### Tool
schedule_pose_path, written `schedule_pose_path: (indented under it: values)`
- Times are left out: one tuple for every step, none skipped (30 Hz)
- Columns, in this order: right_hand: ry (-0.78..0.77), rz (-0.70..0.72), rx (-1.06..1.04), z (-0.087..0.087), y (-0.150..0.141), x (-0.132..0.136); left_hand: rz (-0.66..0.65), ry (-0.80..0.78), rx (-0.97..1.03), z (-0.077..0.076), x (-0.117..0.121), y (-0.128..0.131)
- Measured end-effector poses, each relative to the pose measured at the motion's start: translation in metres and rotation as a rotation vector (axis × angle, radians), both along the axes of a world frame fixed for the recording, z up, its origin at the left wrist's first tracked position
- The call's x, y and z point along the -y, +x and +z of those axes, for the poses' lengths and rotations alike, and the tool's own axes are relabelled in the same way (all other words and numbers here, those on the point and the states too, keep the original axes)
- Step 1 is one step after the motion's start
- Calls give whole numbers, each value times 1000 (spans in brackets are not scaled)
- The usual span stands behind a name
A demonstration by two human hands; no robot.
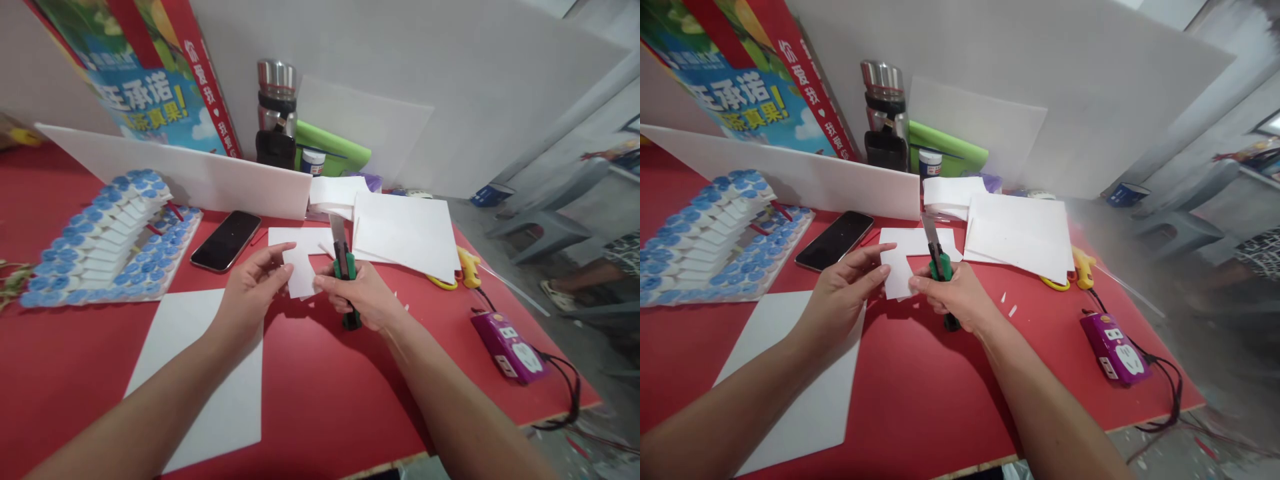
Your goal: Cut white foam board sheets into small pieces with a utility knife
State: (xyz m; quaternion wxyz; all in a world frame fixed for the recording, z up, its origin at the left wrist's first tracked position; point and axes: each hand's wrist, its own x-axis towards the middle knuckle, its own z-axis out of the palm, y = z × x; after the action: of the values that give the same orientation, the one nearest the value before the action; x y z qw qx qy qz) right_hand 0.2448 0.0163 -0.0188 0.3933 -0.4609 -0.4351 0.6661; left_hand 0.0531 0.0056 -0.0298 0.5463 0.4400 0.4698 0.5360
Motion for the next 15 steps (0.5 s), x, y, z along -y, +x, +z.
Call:
schedule_pose_path:
  values:
    - [3,-1,2,0,-1,1,11,8,14,0,0,0]
    - [4,-3,4,0,-2,1,18,13,31,1,0,1]
    - [5,-5,4,0,-3,2,21,14,49,0,0,1]
    - [6,-7,0,0,-4,2,20,10,62,0,-1,1]
    - [10,-11,-5,0,-5,2,15,1,73,0,-2,1]
    - [14,-18,-13,0,-5,3,10,-11,83,-1,-2,1]
    - [19,-26,-23,1,-6,3,1,-25,92,-2,-3,0]
    - [23,-34,-33,1,-7,3,-9,-36,96,-3,-3,0]
    - [25,-39,-41,1,-7,3,-16,-42,96,-3,-4,0]
    - [25,-41,-47,1,-8,3,-21,-45,96,-4,-4,0]
    - [23,-36,-52,0,-8,3,-26,-48,102,-4,-4,1]
    - [22,-24,-55,0,-9,3,-30,-52,113,-4,-4,1]
    - [21,-8,-56,-1,-9,3,-29,-57,130,-4,-4,2]
    - [19,3,-57,-2,-10,3,-24,-60,144,-3,-3,2]
    - [17,8,-57,-2,-10,3,-16,-62,145,-3,-2,3]
